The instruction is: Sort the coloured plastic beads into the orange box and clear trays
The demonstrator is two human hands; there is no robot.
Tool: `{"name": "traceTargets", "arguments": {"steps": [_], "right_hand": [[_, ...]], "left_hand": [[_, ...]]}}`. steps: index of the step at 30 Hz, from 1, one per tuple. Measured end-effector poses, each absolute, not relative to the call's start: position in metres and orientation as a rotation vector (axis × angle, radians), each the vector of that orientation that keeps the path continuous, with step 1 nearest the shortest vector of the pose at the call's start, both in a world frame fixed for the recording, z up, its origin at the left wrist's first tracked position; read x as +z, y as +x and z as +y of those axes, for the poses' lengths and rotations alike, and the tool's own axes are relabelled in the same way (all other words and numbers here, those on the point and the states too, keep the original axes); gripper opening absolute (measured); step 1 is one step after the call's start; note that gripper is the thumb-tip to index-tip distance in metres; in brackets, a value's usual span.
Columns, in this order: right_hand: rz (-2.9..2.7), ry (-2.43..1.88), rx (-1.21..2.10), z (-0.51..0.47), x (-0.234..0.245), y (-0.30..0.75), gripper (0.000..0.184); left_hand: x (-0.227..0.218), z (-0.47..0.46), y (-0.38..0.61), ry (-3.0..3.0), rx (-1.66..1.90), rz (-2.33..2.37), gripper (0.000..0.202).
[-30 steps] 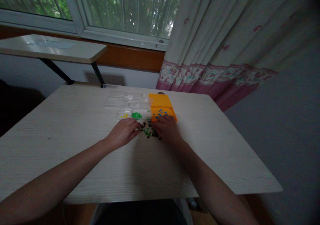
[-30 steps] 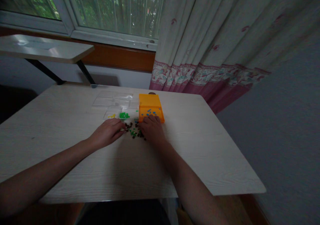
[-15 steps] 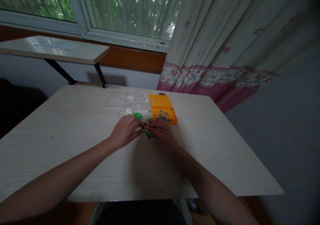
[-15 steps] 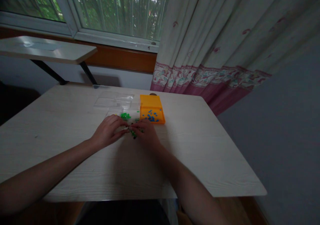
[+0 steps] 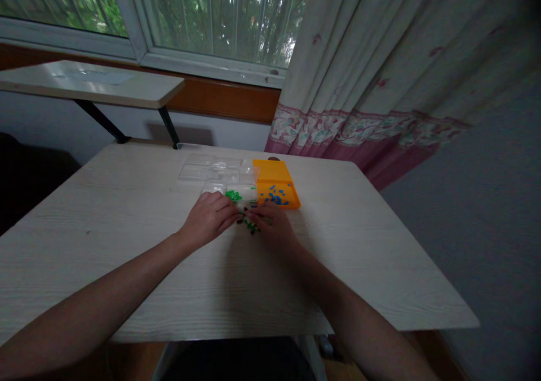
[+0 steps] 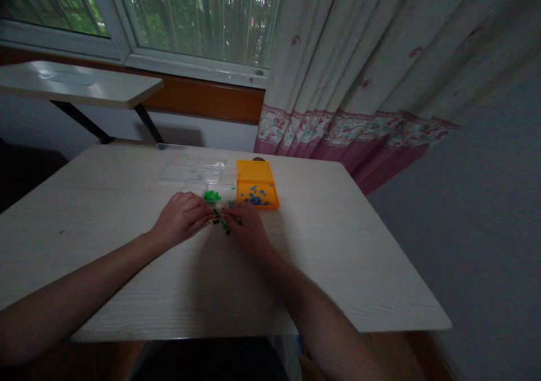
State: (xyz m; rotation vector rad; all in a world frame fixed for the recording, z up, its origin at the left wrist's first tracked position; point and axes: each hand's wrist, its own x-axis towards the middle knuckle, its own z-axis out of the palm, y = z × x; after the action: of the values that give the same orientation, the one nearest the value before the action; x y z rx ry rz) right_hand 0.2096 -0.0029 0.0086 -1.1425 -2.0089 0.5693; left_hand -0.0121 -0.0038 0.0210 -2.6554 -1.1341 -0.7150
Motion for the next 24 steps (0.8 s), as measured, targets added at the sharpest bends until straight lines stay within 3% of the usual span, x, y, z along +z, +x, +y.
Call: {"name": "traceTargets", "arguments": {"steps": [11,18,24], "right_hand": [[-2.412,-1.145,0.251,0.0,0.016,0.227,0.006],[-2.513,-1.17,0.108,-0.006,0.019,0.225,0.012],[-2.579,-1.131,-0.005,-0.005,0.016,0.222,0.006]], "left_hand": [[0.015,0.022,-0.018,-2.436,-0.791,-1.534,0.023],[0.01,0.027,-0.019,-2.391,-0.848,-1.581,0.022],[0.012,0.024,-0.017,-2.469,-0.876,-1.536,0.022]]}}
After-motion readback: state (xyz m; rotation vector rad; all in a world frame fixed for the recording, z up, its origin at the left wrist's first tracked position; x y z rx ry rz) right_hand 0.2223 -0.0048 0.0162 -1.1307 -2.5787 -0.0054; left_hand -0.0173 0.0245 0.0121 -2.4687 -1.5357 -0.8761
